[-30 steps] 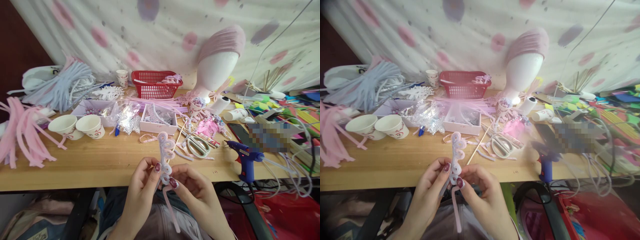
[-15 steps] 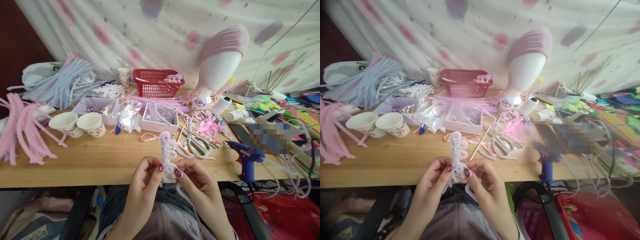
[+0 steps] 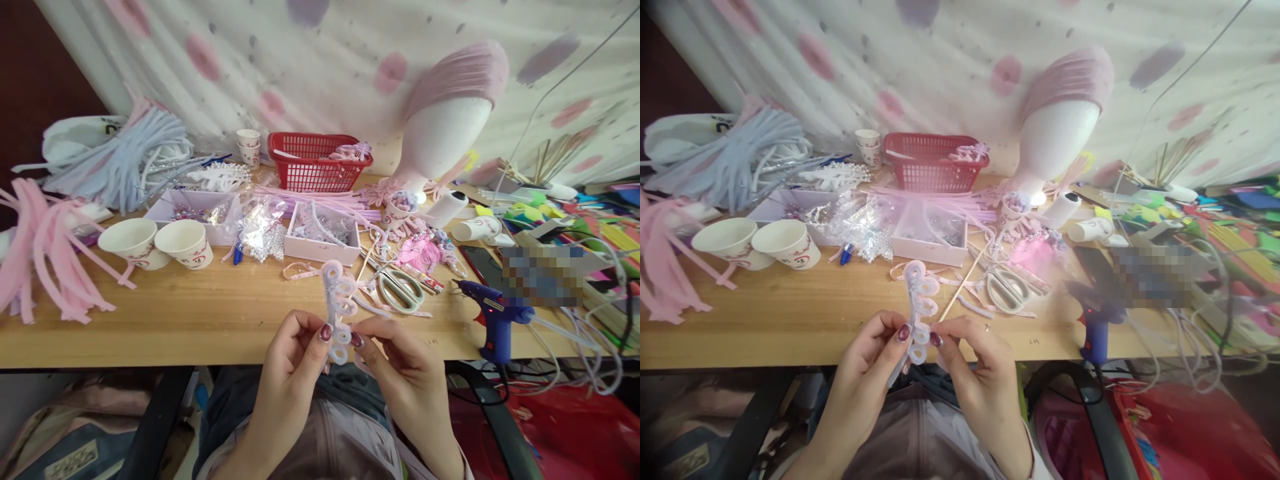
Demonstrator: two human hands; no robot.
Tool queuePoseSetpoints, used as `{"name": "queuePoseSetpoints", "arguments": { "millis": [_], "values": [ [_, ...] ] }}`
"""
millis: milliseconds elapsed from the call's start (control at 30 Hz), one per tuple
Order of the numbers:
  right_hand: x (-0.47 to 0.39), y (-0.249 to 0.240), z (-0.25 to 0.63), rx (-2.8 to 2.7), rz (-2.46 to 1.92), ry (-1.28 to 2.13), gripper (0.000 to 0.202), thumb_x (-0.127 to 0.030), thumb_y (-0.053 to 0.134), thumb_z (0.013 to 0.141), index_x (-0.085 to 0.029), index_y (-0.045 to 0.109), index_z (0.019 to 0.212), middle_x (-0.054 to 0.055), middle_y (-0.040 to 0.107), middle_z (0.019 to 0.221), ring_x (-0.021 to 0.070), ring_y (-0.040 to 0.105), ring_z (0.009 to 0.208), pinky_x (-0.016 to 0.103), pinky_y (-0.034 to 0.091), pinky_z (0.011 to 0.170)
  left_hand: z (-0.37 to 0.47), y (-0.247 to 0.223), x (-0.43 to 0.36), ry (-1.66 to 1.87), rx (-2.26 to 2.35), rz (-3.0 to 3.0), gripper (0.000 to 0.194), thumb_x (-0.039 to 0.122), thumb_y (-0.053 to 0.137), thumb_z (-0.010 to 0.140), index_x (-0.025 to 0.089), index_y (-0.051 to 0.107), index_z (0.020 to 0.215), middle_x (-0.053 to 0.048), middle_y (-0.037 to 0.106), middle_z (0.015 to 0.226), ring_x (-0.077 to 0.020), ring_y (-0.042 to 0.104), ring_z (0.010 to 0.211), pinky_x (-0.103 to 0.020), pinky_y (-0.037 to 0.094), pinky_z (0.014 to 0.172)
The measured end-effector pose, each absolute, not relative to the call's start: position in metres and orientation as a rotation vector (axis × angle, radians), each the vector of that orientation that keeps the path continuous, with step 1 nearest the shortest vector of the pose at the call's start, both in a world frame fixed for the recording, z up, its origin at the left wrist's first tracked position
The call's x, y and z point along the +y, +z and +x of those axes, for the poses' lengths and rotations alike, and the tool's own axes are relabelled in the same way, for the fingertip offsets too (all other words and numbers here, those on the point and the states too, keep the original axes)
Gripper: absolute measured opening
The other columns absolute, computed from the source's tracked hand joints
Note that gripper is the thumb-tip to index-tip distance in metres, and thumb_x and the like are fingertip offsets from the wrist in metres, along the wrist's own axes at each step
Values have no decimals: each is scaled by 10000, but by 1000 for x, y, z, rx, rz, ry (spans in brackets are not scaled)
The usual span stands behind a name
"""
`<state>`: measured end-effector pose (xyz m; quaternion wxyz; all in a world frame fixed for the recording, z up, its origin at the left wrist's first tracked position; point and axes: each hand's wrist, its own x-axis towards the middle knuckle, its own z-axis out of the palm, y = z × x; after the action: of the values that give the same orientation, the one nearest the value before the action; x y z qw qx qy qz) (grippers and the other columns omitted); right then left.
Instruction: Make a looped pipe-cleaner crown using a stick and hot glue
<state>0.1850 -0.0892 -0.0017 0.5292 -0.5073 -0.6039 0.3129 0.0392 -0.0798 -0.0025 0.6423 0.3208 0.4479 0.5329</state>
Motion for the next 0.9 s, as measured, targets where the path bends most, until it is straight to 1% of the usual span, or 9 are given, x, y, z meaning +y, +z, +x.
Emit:
{"name": "queuePoseSetpoints", "arguments": {
  "millis": [100, 167, 400, 567, 700, 767, 900],
  "values": [
    [-91, -3, 187, -1509, -1225, 681, 174, -116, 644, 913, -246, 754, 952, 23, 748, 832, 155, 689, 745, 236, 541, 675, 39, -1, -80, 1220, 1024, 732, 369, 518, 774, 800, 180, 627, 773, 42, 560, 621, -91, 464, 574, -214, 360, 559],
    [-92, -3, 187, -1555, -1212, 640, 212, -92, 633, 915, -258, 752, 972, 17, 748, 849, 156, 688, 775, 238, 536, 690, 38, 0, -80, 1216, 1039, 732, 366, 515, 775, 798, 181, 629, 766, 39, 567, 621, -92, 467, 567, -216, 361, 553],
    [-93, 0, 187, -1605, -1178, 642, 243, -67, 630, 914, -270, 736, 993, 5, 733, 852, 152, 684, 784, 235, 530, 682, 38, 1, -82, 1224, 1054, 759, 330, 484, 778, 800, 190, 637, 750, 31, 593, 631, -99, 498, 568, -218, 385, 557],
    [-93, 3, 188, -1622, -1192, 608, 246, -67, 632, 911, -275, 736, 993, 1, 729, 843, 151, 682, 762, 244, 528, 685, 38, 1, -82, 1262, 1042, 757, 322, 471, 793, 792, 194, 636, 741, 30, 590, 641, -106, 488, 575, -219, 381, 547],
    [-90, 6, 187, -1646, -1190, 572, 264, -50, 631, 903, -281, 730, 985, -13, 732, 838, 136, 681, 753, 226, 521, 678, 39, 1, -82, 1311, 1066, 803, 313, 456, 792, 799, 194, 636, 730, 19, 608, 705, -106, 510, 594, -222, 393, 561],
    [-90, 8, 186, -1657, -1189, 560, 260, -51, 629, 905, -275, 728, 989, -11, 735, 845, 135, 683, 756, 223, 521, 674, 39, 1, -82, 1340, 1070, 828, 302, 442, 785, 810, 192, 637, 726, 18, 604, 744, -100, 500, 591, -221, 393, 556],
    [-89, 9, 185, -1668, -1185, 542, 238, -56, 633, 904, -263, 723, 979, -14, 733, 833, 127, 681, 743, 211, 518, 667, 38, 2, -82, 1357, 1074, 874, 269, 403, 769, 832, 192, 642, 723, 22, 586, 755, -93, 489, 588, -209, 398, 554]
  ]
}}
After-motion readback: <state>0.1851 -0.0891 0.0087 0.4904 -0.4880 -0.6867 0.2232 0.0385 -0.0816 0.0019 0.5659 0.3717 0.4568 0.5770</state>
